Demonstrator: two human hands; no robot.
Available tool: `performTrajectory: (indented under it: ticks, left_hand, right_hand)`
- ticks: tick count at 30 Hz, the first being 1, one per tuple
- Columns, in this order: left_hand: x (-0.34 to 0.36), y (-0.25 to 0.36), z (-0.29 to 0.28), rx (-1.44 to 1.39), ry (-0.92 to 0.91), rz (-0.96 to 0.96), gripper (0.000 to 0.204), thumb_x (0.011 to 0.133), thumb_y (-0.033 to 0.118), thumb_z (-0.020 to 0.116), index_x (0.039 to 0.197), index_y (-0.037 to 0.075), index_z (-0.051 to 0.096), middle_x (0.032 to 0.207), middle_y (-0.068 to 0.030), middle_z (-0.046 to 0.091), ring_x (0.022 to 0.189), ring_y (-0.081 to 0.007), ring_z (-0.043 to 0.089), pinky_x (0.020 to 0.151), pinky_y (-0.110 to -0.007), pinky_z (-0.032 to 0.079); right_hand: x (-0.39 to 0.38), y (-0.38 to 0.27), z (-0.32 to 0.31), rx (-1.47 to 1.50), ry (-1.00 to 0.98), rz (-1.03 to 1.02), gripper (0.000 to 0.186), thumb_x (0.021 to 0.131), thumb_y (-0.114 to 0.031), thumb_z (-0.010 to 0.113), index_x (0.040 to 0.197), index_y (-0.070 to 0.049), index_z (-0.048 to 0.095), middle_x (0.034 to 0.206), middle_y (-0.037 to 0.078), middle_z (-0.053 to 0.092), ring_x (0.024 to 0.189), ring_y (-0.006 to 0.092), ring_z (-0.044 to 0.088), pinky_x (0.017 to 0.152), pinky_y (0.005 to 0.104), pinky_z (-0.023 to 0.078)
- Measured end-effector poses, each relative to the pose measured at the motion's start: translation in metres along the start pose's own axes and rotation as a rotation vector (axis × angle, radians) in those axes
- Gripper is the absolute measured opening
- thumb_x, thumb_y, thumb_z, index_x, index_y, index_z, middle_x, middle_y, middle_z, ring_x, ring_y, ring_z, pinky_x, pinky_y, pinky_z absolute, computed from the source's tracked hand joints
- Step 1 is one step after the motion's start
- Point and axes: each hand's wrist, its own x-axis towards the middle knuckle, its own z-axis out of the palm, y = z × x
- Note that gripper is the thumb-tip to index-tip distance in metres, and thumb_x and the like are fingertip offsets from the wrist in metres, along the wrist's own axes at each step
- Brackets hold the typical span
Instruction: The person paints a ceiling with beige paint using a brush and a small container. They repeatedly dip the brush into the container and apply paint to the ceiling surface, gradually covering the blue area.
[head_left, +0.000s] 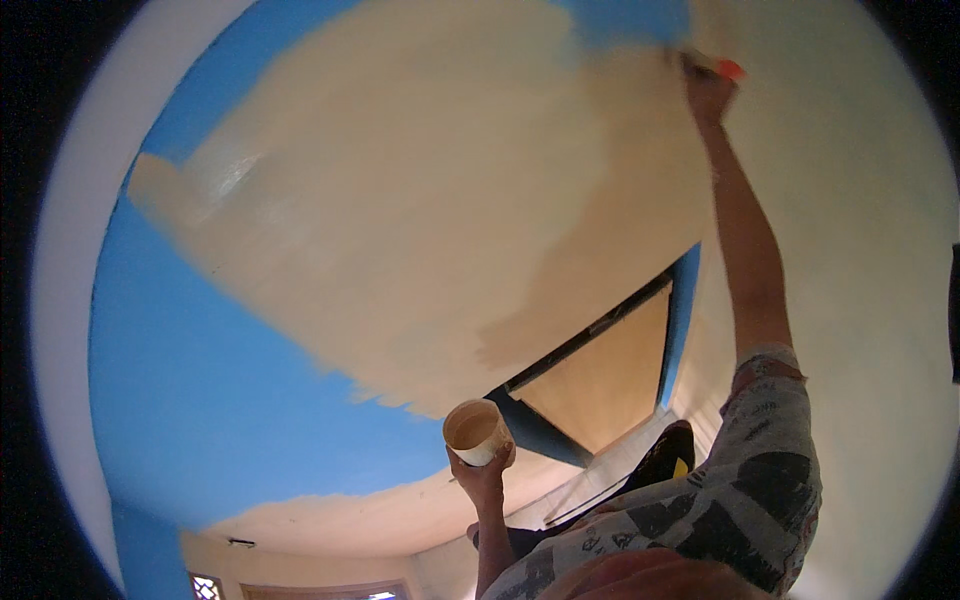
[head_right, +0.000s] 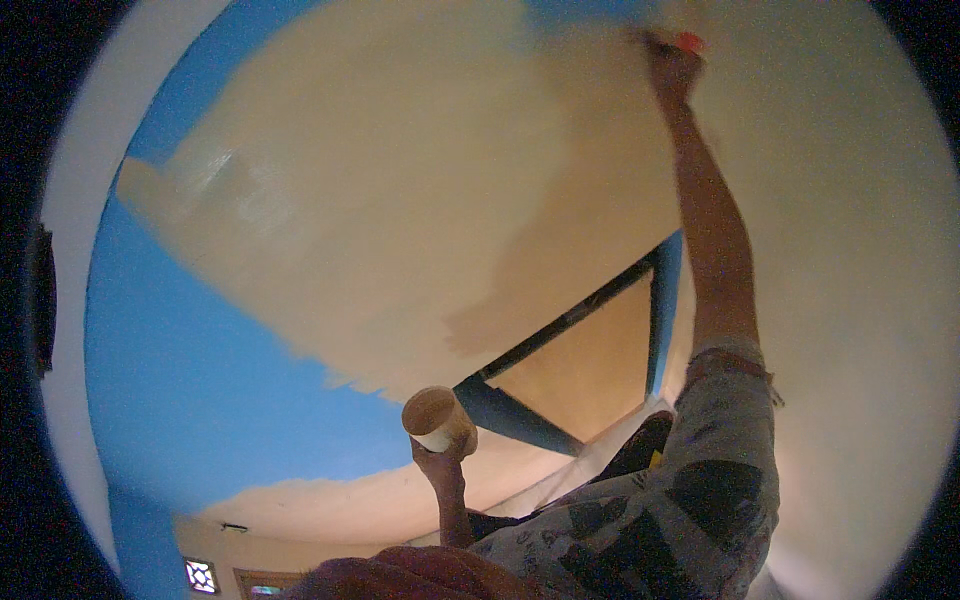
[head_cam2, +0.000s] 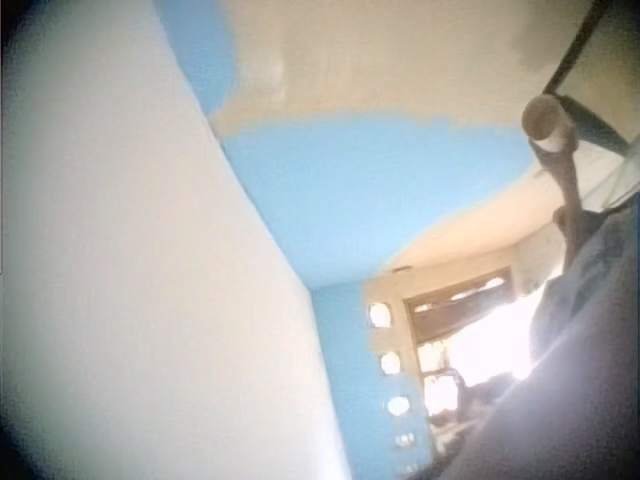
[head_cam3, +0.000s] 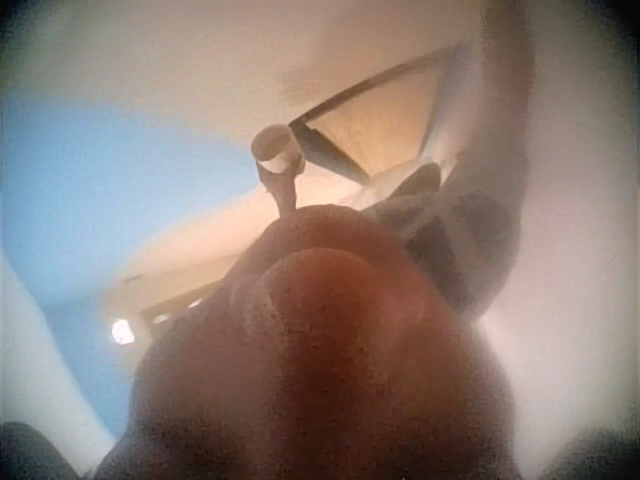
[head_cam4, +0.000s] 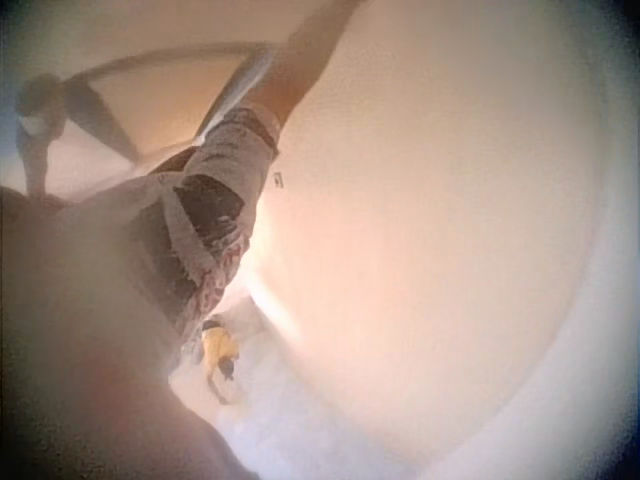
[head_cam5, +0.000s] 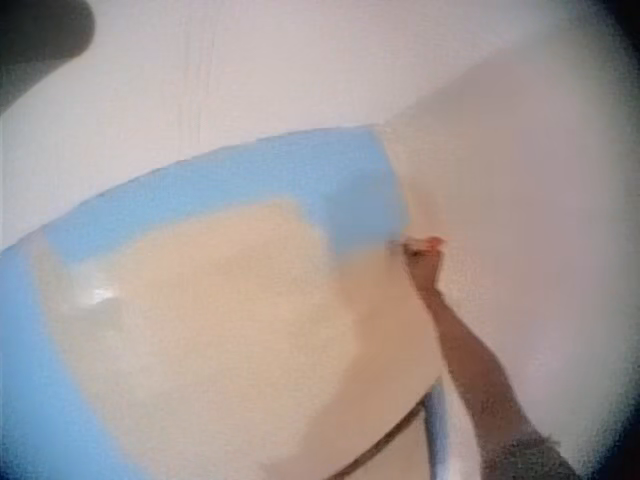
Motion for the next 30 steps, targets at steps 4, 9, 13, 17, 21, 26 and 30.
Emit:
performTrajectory:
  ticks: [4, 9, 13, 17, 21, 26, 30]
  left_hand:
    - [-0.002, 0.000, -0.001, 0.015, 0.008, -0.037, 0.081, 0.057, 0.002, 0.085, 0.128, 0.003, 0.047, 0.118, -0.0111, 0.059, 0.107, -0.0244, 0.058, 0.092, -0.038, 0.049]
    - [0.007, -0.012, 0.012, -0.015, -0.043, -0.103, 0.080, 0.056, 0.002, 0.085, 0.127, 0.001, 0.048, 0.117, -0.0117, 0.059, 0.107, -0.0246, 0.058, 0.093, -0.038, 0.049]
    - [0.000, -0.039, -0.011, 0.048, 0.020, 0.009, 0.081, 0.055, 0.008, 0.086, 0.128, 0.002, 0.049, 0.118, -0.0125, 0.060, 0.107, -0.0256, 0.059, 0.092, -0.039, 0.049]
    - [-0.001, -0.034, -0.013, 0.121, 0.018, -0.055, 0.083, 0.056, 0.010, 0.085, 0.129, 0.003, 0.048, 0.118, -0.0120, 0.061, 0.107, -0.0254, 0.059, 0.093, -0.038, 0.048]
    - [-0.008, -0.035, -0.025, 0.009, 0.041, -0.036, 0.084, 0.056, 0.009, 0.086, 0.130, 0.003, 0.048, 0.118, -0.0128, 0.061, 0.107, -0.0250, 0.059, 0.093, -0.038, 0.048]
    - [-0.008, -0.024, -0.009, 0.131, -0.018, -0.039, 0.087, 0.054, 0.012, 0.090, 0.129, 0.003, 0.048, 0.117, -0.0122, 0.061, 0.109, -0.0260, 0.059, 0.094, -0.038, 0.047]
    - [0.002, -0.013, -0.009, 0.146, -0.058, 0.022, 0.089, 0.051, 0.017, 0.094, 0.127, 0.004, 0.049, 0.118, -0.0124, 0.062, 0.110, -0.0259, 0.059, 0.094, -0.039, 0.048]
  right_hand:
    - [-0.045, -0.182, 0.015, 0.416, -0.251, 0.062, 0.027, 0.080, -0.027, 0.078, 0.078, -0.002, 0.068, 0.074, 0.002, 0.070, 0.068, 0.0102, 0.065, 0.063, 0.0279, 0.052]
    - [-0.077, -0.189, 0.060, 0.867, -0.185, -0.160, 0.027, 0.079, -0.024, 0.080, 0.086, -0.002, 0.067, 0.082, 0.003, 0.069, 0.074, 0.0114, 0.065, 0.066, 0.0277, 0.052]
    - [-0.057, -0.127, 0.026, 1.134, 0.103, 0.741, 0.024, 0.090, -0.021, 0.068, 0.095, 0.002, 0.063, 0.082, 0.003, 0.061, 0.070, 0.0124, 0.055, 0.060, 0.0300, 0.049]
    - [-0.063, 0.038, -0.043, -0.251, -0.079, 0.222, 0.040, 0.083, -0.041, 0.073, 0.074, -0.003, 0.070, 0.066, 0.002, 0.067, 0.057, 0.0118, 0.058, 0.057, 0.0308, 0.046]
    - [-0.199, 0.024, -0.133, 0.050, -0.215, 0.257, 0.025, 0.090, -0.024, 0.067, 0.079, -0.001, 0.070, 0.065, -0.001, 0.060, 0.061, 0.0068, 0.052, 0.057, 0.0260, 0.043]
    - [-0.454, 0.015, -0.288, 0.243, -0.315, 1.118, 0.019, 0.087, -0.022, 0.068, 0.081, -0.004, 0.065, 0.077, 0.002, 0.062, 0.059, 0.0120, 0.055, 0.052, 0.0300, 0.046]
    - [-0.567, -0.053, -0.374, 0.192, -0.284, 1.530, 0.032, 0.090, -0.037, 0.065, 0.091, -0.005, 0.063, 0.075, 0.000, 0.058, 0.059, 0.0115, 0.056, 0.052, 0.0258, 0.045]
